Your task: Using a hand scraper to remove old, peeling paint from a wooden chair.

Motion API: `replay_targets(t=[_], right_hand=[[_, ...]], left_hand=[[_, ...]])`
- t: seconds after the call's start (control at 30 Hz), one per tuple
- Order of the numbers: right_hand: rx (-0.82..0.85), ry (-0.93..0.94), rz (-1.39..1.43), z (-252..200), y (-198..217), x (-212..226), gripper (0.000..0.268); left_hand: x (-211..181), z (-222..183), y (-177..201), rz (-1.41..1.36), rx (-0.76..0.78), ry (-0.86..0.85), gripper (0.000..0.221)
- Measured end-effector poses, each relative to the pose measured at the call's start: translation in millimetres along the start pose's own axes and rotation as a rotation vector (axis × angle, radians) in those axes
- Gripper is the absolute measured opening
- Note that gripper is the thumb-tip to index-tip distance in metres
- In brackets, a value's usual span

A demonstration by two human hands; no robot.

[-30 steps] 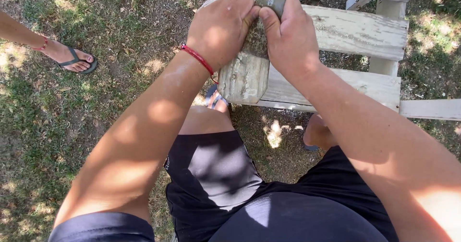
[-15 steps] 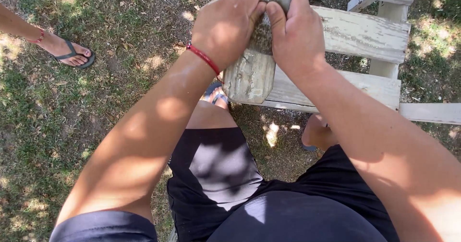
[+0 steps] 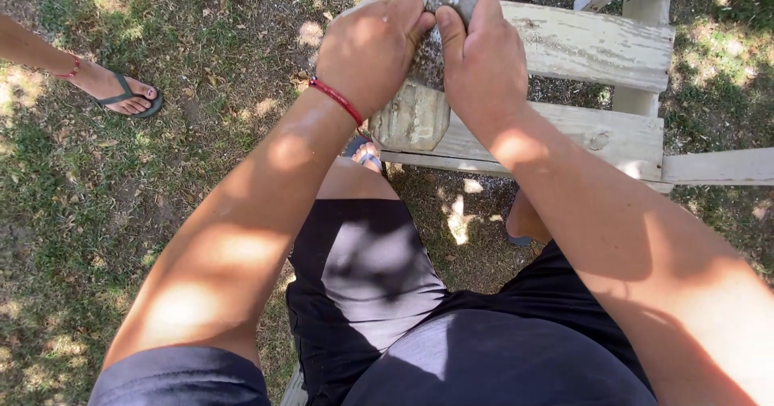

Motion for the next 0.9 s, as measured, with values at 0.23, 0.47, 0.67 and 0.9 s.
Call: replay_targets(t=[0.23,0.47,0.67,0.9], right_hand=[[-0.019,-0.038,0.065,-17.0,7.4,10.7,0.035],[-0.037,-0.122,0.221,-28.9,8.5,17.7,0.032],[-0.417,-0.727,0.692,-20.4,35.9,-21.0,0.028],[-0.425,-0.509,0.559,-96.6,96.6,-83.2,0.042]], left_hand=[[-4.6,-8.1,7.5,-0.001,-0.018,-0.083,0.031],[-7.9,-14.0,20.8,-0.103,0.084,-0.025,0.041],[-73.3,-54.8,62.6,0.319,-0.27,-0.014,0.048],[-68.9,-71.2,42.1,0.236,0.383,0.073,0.089]])
Point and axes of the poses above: each hand's wrist, its own z-axis towards the middle knuckle, its own y-axis out of the back of the hand, x = y × z, the point moved 2 cm from there along z, towards the middle knuckle, and after that the axes turned 12 degrees about -x, right-handed, at the moved point
